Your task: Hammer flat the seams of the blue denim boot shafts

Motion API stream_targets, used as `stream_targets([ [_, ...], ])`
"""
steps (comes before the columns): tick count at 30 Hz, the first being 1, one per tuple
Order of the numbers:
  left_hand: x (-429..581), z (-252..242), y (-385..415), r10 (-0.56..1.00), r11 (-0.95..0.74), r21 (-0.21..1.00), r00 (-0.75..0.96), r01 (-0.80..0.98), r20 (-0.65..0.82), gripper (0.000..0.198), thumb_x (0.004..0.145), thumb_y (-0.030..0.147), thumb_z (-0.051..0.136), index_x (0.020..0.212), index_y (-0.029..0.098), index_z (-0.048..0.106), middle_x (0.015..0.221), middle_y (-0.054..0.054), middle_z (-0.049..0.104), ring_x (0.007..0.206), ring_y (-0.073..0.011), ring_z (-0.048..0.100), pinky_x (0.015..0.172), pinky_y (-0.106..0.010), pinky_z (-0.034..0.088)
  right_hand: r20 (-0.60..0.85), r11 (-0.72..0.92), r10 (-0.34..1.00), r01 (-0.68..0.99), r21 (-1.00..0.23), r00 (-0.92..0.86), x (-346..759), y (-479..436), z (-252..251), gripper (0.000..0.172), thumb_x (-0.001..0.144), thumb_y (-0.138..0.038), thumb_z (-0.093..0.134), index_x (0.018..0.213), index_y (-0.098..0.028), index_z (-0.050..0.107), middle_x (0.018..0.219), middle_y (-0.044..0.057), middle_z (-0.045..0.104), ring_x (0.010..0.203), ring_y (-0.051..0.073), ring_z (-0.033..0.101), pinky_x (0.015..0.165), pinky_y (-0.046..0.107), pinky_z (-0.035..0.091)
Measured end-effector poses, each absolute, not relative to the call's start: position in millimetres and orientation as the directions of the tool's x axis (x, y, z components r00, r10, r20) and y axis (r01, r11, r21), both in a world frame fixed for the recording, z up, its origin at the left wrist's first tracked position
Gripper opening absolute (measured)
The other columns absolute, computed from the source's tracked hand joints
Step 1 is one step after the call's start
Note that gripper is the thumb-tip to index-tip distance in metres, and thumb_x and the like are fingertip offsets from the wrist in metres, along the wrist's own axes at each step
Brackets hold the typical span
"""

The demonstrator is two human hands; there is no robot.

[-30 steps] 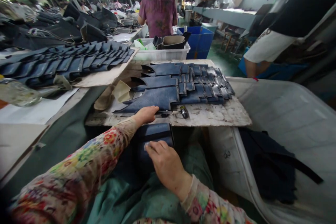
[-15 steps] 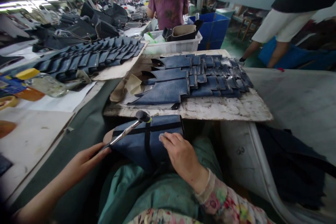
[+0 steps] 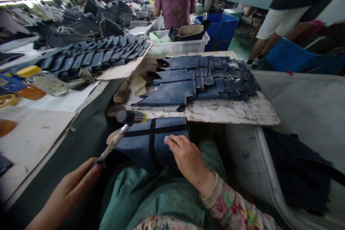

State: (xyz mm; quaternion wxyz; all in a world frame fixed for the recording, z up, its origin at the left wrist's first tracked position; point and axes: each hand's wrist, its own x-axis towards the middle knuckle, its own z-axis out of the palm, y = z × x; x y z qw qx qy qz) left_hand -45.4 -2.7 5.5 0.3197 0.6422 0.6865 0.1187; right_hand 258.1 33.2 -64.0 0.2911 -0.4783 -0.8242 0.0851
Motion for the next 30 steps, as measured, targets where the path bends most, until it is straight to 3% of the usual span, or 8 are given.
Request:
stream_targets([
  [5,-44,1,1,0.910,0.201,0.574,0.066,0.793,-0.410,0.044,0.082,0.061,0.041,0.077,0.020,0.057,0.063,0.001,0.059,0.061,-0.0155,0.056,0.058,-0.022,0.045,0.407,0.526,0.837,0.741,-0.418,-0.364,257,33,-63,0.031,0.091,-0.014,0.044,0.119,-0.017,0.060,0.113,0.008,0.063,0.102,0.019,0.055,0.085,0.033,0.054],
  [10,-45,-1,0,0.938,0.223,0.673,0.031,0.705,-0.344,0.049,0.079,0.065,0.043,0.083,0.019,0.059,0.064,0.001,0.055,0.060,-0.0137,0.052,0.056,-0.020,0.044,0.392,0.523,0.841,0.742,-0.420,-0.372,258,33,-65,0.033,0.091,-0.014,0.043,0.120,-0.018,0.058,0.115,0.008,0.062,0.104,0.019,0.055,0.087,0.033,0.053],
  [14,-47,-3,2,0.902,0.269,0.617,0.031,0.739,-0.431,0.051,0.077,0.067,0.044,0.077,0.018,0.059,0.060,0.001,0.054,0.059,-0.0138,0.051,0.056,-0.021,0.044,0.389,0.514,0.848,0.740,-0.434,-0.361,258,33,-65,0.034,0.091,-0.014,0.044,0.121,-0.019,0.058,0.115,0.007,0.062,0.104,0.019,0.055,0.087,0.034,0.053],
  [18,-49,-4,-1,0.934,0.244,0.667,0.013,0.704,-0.357,0.051,0.079,0.066,0.042,0.088,0.019,0.059,0.071,0.000,0.061,0.066,-0.0155,0.056,0.061,-0.021,0.047,0.376,0.510,0.853,0.733,-0.451,-0.362,257,33,-64,0.034,0.092,-0.014,0.042,0.122,-0.021,0.057,0.116,0.007,0.061,0.105,0.019,0.054,0.088,0.035,0.052],
  [21,-47,-13,-4,0.934,0.221,0.650,0.035,0.727,-0.357,0.050,0.079,0.066,0.041,0.083,0.020,0.059,0.070,0.000,0.062,0.065,-0.0157,0.058,0.062,-0.022,0.048,0.363,0.495,0.864,0.722,-0.484,-0.349,257,34,-63,0.034,0.092,-0.015,0.041,0.121,-0.021,0.058,0.116,0.007,0.061,0.104,0.020,0.054,0.088,0.036,0.052],
  [24,-43,-26,-5,0.918,0.207,0.604,0.061,0.770,-0.392,0.045,0.082,0.061,0.041,0.082,0.021,0.060,0.069,0.001,0.063,0.066,-0.0156,0.061,0.064,-0.021,0.048,0.344,0.473,0.880,0.671,-0.571,-0.328,260,34,-62,0.034,0.090,-0.015,0.045,0.122,-0.020,0.056,0.115,0.008,0.061,0.106,0.021,0.053,0.091,0.040,0.050],
  [26,-37,-33,-6,0.920,0.195,0.614,0.074,0.765,-0.384,0.041,0.085,0.058,0.040,0.090,0.022,0.060,0.075,0.001,0.066,0.071,-0.0160,0.063,0.067,-0.021,0.049,0.315,0.430,0.903,0.600,-0.674,-0.294,262,31,-61,0.037,0.087,-0.018,0.051,0.124,-0.019,0.053,0.115,0.009,0.060,0.107,0.022,0.052,0.093,0.042,0.047],
  [30,-3,-42,-9,0.934,0.141,0.669,0.126,0.730,-0.335,0.040,0.086,0.053,0.043,0.109,0.023,0.057,0.094,-0.002,0.070,0.084,-0.0182,0.065,0.075,-0.024,0.051,0.082,0.167,0.965,0.340,-0.926,-0.251,255,18,-62,0.037,0.083,-0.031,0.059,0.117,-0.019,0.056,0.104,0.007,0.064,0.094,0.020,0.059,0.085,0.034,0.049],
])
